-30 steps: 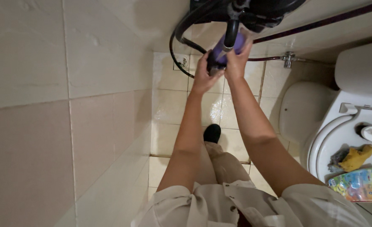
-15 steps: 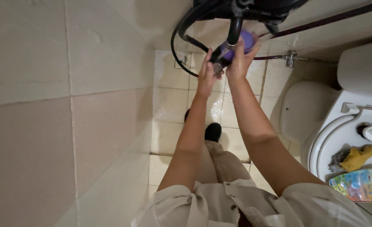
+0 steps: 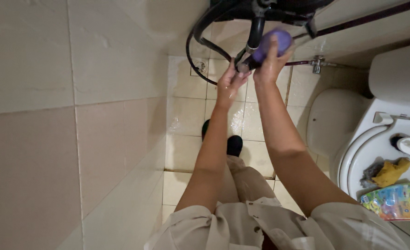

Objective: The person scrubs a soap dispenser container with a yellow sponge and soapy water, rinses it under a faucet, and then attaches the container back into the wall-mounted dispenser unit.

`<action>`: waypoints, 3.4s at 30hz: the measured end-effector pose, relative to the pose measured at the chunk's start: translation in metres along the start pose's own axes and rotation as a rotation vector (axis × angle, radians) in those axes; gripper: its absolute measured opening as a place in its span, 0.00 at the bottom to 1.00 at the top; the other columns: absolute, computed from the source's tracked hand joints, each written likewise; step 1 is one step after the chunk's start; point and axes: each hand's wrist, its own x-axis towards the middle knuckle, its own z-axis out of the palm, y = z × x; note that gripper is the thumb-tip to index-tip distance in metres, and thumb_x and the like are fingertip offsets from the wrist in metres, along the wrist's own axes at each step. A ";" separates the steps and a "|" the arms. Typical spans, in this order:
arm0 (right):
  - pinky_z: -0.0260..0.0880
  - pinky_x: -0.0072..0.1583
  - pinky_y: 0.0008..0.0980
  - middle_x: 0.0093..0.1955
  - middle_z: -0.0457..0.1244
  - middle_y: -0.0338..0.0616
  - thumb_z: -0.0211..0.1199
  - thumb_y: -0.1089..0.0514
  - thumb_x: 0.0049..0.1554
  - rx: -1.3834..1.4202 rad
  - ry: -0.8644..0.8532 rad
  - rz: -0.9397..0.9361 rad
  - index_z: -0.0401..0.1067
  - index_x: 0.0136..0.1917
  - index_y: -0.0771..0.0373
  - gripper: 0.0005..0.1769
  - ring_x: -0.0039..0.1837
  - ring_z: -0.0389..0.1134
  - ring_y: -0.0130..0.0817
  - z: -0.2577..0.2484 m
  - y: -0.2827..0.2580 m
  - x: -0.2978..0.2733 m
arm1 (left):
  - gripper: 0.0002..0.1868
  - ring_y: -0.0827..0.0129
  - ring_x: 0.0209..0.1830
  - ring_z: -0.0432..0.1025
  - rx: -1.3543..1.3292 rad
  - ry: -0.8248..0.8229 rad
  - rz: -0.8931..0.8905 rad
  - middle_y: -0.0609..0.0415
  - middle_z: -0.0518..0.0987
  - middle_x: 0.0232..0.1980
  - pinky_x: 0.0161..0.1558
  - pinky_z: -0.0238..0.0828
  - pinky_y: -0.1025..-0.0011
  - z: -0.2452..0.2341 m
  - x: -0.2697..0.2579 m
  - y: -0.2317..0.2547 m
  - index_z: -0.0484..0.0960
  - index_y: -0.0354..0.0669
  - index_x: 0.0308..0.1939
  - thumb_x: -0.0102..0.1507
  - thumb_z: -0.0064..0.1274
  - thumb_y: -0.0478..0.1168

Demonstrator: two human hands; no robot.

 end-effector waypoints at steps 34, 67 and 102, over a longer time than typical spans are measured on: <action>0.48 0.67 0.33 0.64 0.49 0.47 0.31 0.39 0.58 -0.087 -0.422 -0.123 0.43 0.65 0.61 0.30 0.66 0.50 0.38 -0.072 -0.074 -0.027 | 0.36 0.70 0.46 0.67 0.482 -0.352 0.158 0.53 0.72 0.46 0.50 0.64 0.72 0.077 0.013 0.001 0.65 0.35 0.52 0.44 0.64 0.40; 0.50 0.52 0.48 0.54 0.48 0.66 0.71 0.49 0.27 -1.532 0.900 -0.268 0.57 0.55 0.68 0.45 0.53 0.49 0.61 -0.525 -0.209 -0.030 | 0.33 0.62 0.46 0.66 0.235 -0.447 -0.302 0.46 0.69 0.48 0.50 0.63 0.67 0.327 -0.092 -0.221 0.59 0.32 0.53 0.47 0.57 0.31; 0.62 0.46 0.31 0.48 0.55 0.44 0.44 0.56 0.54 0.198 0.584 -0.063 0.48 0.58 0.60 0.19 0.47 0.58 0.30 -0.302 -0.383 -0.055 | 0.31 0.69 0.44 0.66 0.300 -0.350 0.096 0.51 0.69 0.46 0.48 0.63 0.73 0.442 -0.149 -0.077 0.63 0.32 0.49 0.46 0.61 0.36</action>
